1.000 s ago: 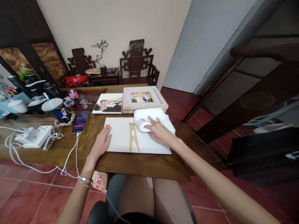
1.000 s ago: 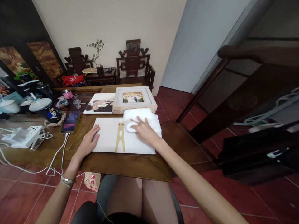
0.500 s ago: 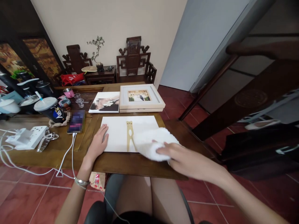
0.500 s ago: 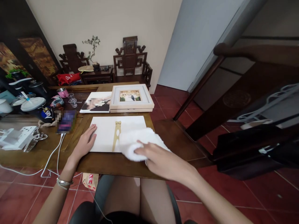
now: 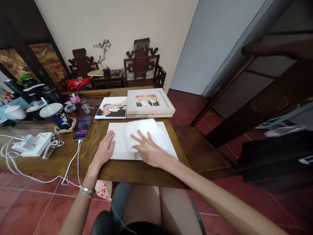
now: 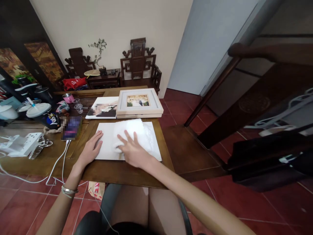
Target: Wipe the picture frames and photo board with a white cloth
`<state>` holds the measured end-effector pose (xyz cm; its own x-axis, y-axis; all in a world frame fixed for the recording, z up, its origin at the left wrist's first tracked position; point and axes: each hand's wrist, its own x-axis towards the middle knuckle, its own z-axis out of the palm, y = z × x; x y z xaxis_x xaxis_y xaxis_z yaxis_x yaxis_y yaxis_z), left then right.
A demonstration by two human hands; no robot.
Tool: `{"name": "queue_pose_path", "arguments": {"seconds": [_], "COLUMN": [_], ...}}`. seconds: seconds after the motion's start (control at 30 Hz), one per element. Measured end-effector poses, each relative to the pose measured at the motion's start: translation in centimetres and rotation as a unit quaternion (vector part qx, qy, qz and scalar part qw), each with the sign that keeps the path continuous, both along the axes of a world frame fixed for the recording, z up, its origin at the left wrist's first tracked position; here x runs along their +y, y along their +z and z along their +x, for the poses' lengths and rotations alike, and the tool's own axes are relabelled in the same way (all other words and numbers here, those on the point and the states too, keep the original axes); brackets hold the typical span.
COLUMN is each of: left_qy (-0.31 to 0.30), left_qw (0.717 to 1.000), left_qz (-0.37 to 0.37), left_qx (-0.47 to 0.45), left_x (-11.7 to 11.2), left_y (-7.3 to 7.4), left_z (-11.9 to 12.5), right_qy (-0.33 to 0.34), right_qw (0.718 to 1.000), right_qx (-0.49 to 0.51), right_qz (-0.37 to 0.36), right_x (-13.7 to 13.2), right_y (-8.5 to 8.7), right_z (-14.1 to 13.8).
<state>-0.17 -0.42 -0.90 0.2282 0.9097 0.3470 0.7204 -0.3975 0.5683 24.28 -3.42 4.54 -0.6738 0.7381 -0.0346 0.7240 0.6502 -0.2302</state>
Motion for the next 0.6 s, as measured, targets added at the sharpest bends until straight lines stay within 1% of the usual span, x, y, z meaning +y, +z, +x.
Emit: {"name": "queue_pose_path", "arguments": {"seconds": [0.1, 0.17, 0.23, 0.27, 0.33, 0.4, 0.47, 0.53, 0.6], "left_qy": [0.004, 0.003, 0.003, 0.003, 0.005, 0.006, 0.005, 0.004, 0.002], "left_qw": [1.0, 1.0, 1.0, 1.0, 1.0, 1.0, 1.0, 1.0, 1.0], "left_qz": [0.002, 0.002, 0.001, -0.001, -0.002, -0.002, -0.001, -0.003, -0.006], "left_qx": [0.006, 0.015, 0.022, 0.025, 0.027, 0.026, 0.023, 0.018, 0.014], "left_x": [-0.1, -0.2, -0.2, -0.2, -0.2, -0.1, -0.1, -0.1, -0.1], "left_y": [0.1, 0.2, 0.3, 0.4, 0.3, 0.3, 0.2, 0.1, 0.1], "left_z": [0.2, 0.3, 0.3, 0.3, 0.3, 0.2, 0.2, 0.1, 0.1], "right_qy": [0.036, 0.062, 0.086, 0.092, 0.085, 0.057, 0.02, -0.016, -0.049], "right_qw": [0.999, 0.995, 0.988, 0.985, 0.98, 0.981, 0.988, 0.996, 0.999], "right_qx": [0.02, 0.026, 0.035, 0.043, 0.065, 0.077, 0.07, 0.05, 0.022], "right_qz": [-0.035, -0.075, -0.12, -0.141, -0.169, -0.168, -0.133, -0.071, -0.011], "right_x": [-4.4, -6.4, -7.1, -6.9, -5.5, -3.0, -0.1, 2.7, 4.8], "right_y": [1.0, 2.0, 3.1, 3.4, 3.7, 3.4, 2.6, 1.7, 1.0], "right_z": [1.0, 1.4, 1.7, 1.9, 2.1, 2.0, 1.5, 0.6, -0.7]}}
